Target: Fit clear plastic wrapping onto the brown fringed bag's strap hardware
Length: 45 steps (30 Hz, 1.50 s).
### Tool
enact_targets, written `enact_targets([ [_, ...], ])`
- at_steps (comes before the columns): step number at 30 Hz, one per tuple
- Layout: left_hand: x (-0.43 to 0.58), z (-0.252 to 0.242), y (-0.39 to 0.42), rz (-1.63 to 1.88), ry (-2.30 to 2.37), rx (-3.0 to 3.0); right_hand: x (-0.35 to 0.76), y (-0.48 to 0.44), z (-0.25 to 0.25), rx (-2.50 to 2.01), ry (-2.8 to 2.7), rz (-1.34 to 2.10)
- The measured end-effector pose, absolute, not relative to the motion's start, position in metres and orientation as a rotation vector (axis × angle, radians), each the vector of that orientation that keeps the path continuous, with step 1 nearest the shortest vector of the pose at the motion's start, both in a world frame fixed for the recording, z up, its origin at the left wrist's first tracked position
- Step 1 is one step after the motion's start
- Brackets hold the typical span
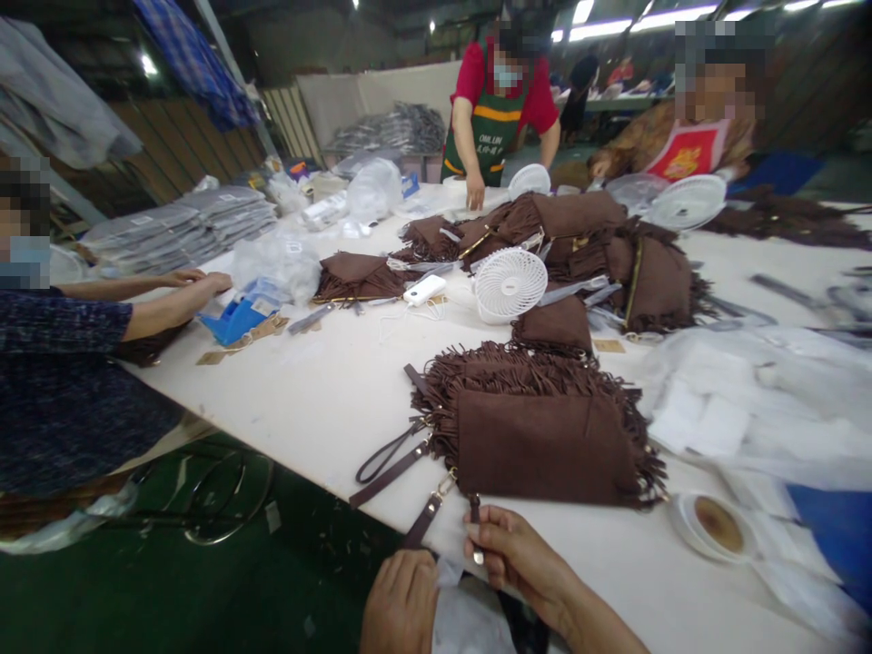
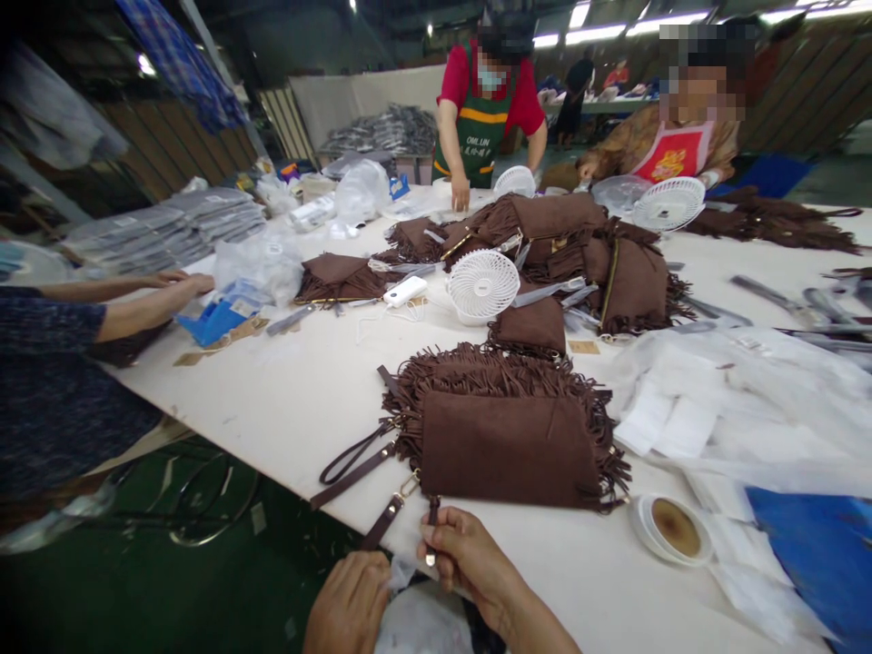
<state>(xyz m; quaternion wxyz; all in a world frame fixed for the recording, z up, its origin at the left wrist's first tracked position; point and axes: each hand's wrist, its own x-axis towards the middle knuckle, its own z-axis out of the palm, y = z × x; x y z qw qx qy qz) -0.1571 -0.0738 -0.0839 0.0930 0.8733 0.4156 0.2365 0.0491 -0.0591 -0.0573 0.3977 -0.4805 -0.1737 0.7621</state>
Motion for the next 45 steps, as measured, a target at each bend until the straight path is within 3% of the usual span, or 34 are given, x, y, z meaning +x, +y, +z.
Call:
enact_targets([
  [7, -0.154, -0.086, -0.073, 0.751, 1.23, 2.637, 0.047, -0.062, -0.058, -1.164, -0.425, 1.925],
  [13, -0.153, -0.075, -0.071, 0.557, 1.209, 2.719, 0.048, -0.062, -0.045, -1.001, -0.233, 1.996],
  [22, -0.145, -0.072, -0.074, 0.517, 1.257, 2.482, 0.042, -0.066, -0.051, -0.991, -0.246, 1.956],
  [33, -0.125, -0.082, -0.084, 0.669, 1.451, 1.426, 0.035, -0.064, -0.049, -1.091, -0.373, 1.853],
  [39, -0.108, -0.086, -0.087, 0.679, 1.206, 0.611, 0.035, -0.067, -0.056, -1.106, -0.412, 1.846],
  [45, -0.094, -0.075, -0.082, 0.732, 1.041, 0.346, 0.04, -0.068, -0.052, -1.152, -0.451, 1.875],
])
